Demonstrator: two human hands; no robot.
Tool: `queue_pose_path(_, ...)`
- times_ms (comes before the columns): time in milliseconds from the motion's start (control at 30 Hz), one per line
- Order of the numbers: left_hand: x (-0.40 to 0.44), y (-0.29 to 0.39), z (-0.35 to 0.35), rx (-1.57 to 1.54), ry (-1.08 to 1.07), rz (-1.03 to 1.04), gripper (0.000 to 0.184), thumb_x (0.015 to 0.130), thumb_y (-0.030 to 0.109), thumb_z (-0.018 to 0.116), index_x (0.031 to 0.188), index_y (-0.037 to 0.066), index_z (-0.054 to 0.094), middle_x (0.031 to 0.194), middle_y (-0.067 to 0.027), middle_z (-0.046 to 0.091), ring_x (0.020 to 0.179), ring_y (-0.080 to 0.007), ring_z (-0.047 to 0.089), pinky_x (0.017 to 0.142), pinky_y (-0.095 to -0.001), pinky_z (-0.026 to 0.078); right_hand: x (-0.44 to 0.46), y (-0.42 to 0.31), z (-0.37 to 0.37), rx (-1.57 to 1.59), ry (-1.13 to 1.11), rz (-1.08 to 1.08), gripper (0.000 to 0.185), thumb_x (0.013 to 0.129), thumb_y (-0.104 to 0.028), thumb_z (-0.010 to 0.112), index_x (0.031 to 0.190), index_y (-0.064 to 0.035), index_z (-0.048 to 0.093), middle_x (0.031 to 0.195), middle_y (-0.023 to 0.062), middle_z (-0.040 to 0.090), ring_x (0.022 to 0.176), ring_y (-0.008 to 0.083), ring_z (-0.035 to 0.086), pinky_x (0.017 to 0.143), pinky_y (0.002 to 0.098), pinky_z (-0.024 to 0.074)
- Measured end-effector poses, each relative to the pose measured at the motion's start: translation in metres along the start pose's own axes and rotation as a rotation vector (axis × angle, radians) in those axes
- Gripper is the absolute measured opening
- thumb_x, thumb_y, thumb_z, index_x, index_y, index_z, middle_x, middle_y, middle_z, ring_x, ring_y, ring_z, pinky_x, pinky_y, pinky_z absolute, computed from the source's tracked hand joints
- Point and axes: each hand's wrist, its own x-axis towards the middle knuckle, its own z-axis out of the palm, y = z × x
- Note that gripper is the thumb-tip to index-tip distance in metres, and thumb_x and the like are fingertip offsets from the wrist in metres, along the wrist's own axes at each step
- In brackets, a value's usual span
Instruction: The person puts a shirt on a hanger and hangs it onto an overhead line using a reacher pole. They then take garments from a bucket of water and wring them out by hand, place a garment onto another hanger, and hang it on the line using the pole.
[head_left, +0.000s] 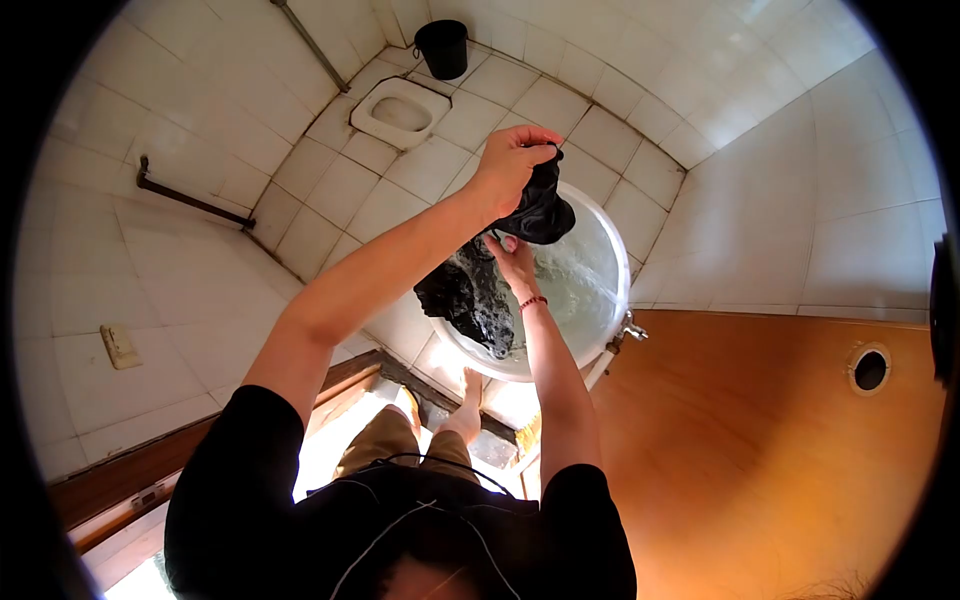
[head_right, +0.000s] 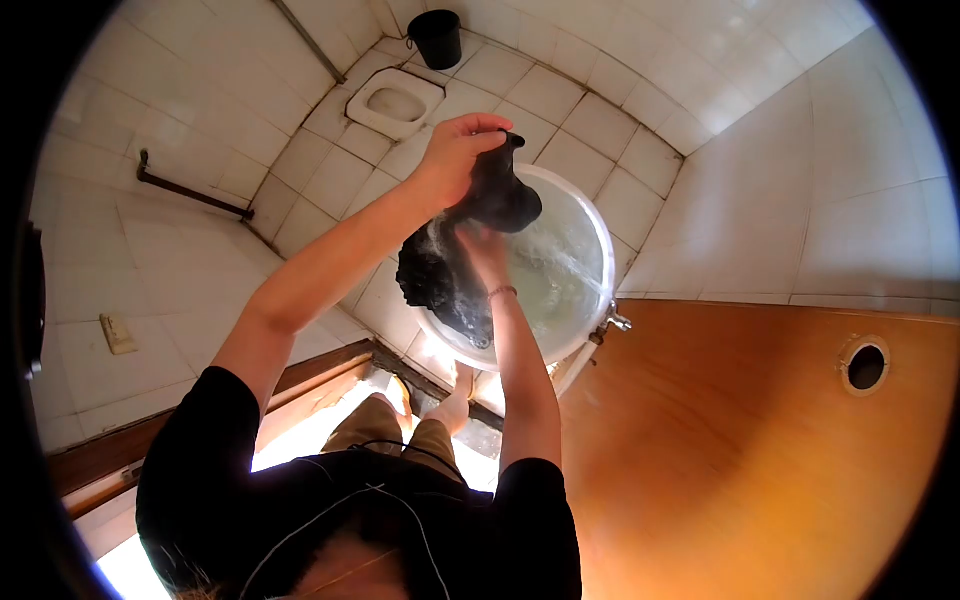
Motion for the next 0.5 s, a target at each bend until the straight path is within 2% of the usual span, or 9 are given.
queue_pose_path(67, -0.002, 0.002, -0.007, -0.008, 0.012, -0.014, 0.016, 0.077, -0.001, 0.057, 0.093, -0.002, 0.060, 0.084, -0.0074, 0.058, 0.074, -0.0146, 0.056, 0.067, -0.0260, 0.048, 0.004, -0.016, 0.013, 0.190, -0.036, 0.071, 0.035, 0.073, -0.022, 0.073, 0.076, -0.0028, 0.044, 0.070, -0.0041, 0.041, 0.065, 0.0093, 0.037, 0.065, 0.0231, 0.0351)
queue_pose_path(167, -0.004, 0.001, -0.015, -0.046, 0.055, -0.023, 0.015, 0.078, -0.001, 0.056, 0.092, -0.001, 0.059, 0.082, -0.0071, 0.058, 0.073, -0.0148, 0.056, 0.065, -0.0260, 0.048, 0.008, -0.011, 0.021, 0.341, -0.062, 0.065, 0.030, 0.078, -0.026, 0.067, 0.073, -0.0050, 0.047, 0.069, -0.0057, 0.040, 0.065, 0.0079, 0.037, 0.063, 0.0237, 0.0357)
queue_pose_path(233, -0.008, 0.006, -0.017, -0.068, 0.085, -0.022, 0.014, 0.078, -0.001, 0.056, 0.092, -0.001, 0.059, 0.081, -0.0068, 0.058, 0.070, -0.0147, 0.057, 0.063, -0.0260, 0.048, 0.007, -0.019, 0.019, 0.470, 0.197, 0.173, 0.028, 0.080, -0.035, 0.062, 0.082, -0.0089, 0.053, 0.074, -0.0054, 0.045, 0.068, 0.0070, 0.041, 0.065, 0.0281, 0.0385)
queue_pose_path(267, -0.011, 0.008, -0.020, -0.085, 0.069, -0.055, 0.013, 0.079, -0.001, 0.055, 0.092, -0.001, 0.059, 0.080, -0.0062, 0.058, 0.068, -0.0143, 0.057, 0.061, -0.0257, 0.047, 0.011, -0.004, 0.019, 0.571, 0.190, 0.352, 0.032, 0.081, -0.043, 0.055, 0.096, -0.0151, 0.056, 0.083, -0.0035, 0.052, 0.076, 0.0087, 0.046, 0.068, 0.0342, 0.0416)
queue_pose_path(300, -0.013, 0.011, -0.022, -0.103, 0.053, -0.090, 0.013, 0.079, 0.000, 0.055, 0.091, 0.000, 0.059, 0.078, -0.0056, 0.059, 0.065, -0.0139, 0.057, 0.058, -0.0255, 0.047, 0.013, -0.002, 0.010, 0.569, 0.190, 0.352, 0.032, 0.081, -0.043, 0.055, 0.096, -0.0151, 0.056, 0.083, -0.0035, 0.052, 0.076, 0.0087, 0.046, 0.068, 0.0342, 0.0416)
queue_pose_path(367, -0.010, 0.008, -0.030, 0.002, 0.025, -0.039, 0.012, 0.079, 0.000, 0.055, 0.091, 0.000, 0.060, 0.076, -0.0050, 0.059, 0.063, -0.0130, 0.056, 0.056, -0.0246, 0.046, 0.015, -0.005, -0.011, 0.928, 0.208, 0.663, 0.037, 0.080, -0.049, 0.051, 0.102, -0.0200, 0.054, 0.090, -0.0010, 0.055, 0.078, 0.0120, 0.050, 0.069, 0.0351, 0.0421)
queue_pose_path(400, -0.006, 0.006, -0.036, 0.110, -0.002, 0.014, 0.012, 0.080, 0.001, 0.055, 0.090, 0.000, 0.060, 0.074, -0.0043, 0.059, 0.061, -0.0122, 0.055, 0.054, -0.0237, 0.045, 0.015, -0.012, -0.024, 0.923, 0.180, 0.611, 0.041, 0.081, -0.050, 0.048, 0.105, -0.0175, 0.054, 0.097, 0.0031, 0.057, 0.082, 0.0181, 0.054, 0.073, 0.0376, 0.0438)
queue_pose_path(467, 0.004, 0.003, -0.052, 0.322, 0.046, 0.094, 0.011, 0.080, 0.002, 0.054, 0.089, 0.001, 0.060, 0.073, -0.0039, 0.059, 0.061, -0.0115, 0.054, 0.054, -0.0233, 0.044, 0.014, -0.024, -0.049, 0.604, 0.391, 0.532, 0.051, 0.081, -0.050, 0.049, 0.108, -0.0066, 0.055, 0.095, 0.0085, 0.062, 0.086, 0.0243, 0.059, 0.076, 0.0422, 0.0446)
queue_pose_path(500, 0.012, 0.000, -0.063, 0.533, 0.098, 0.175, 0.011, 0.080, 0.003, 0.054, 0.088, 0.001, 0.061, 0.072, -0.0035, 0.059, 0.060, -0.0108, 0.053, 0.053, -0.0228, 0.043, 0.029, 0.036, -0.060, 0.152, 0.478, 0.176, 0.057, 0.078, -0.050, 0.053, 0.103, 0.0008, 0.057, 0.091, 0.0160, 0.063, 0.088, 0.0293, 0.060, 0.076, 0.0402, 0.0455)
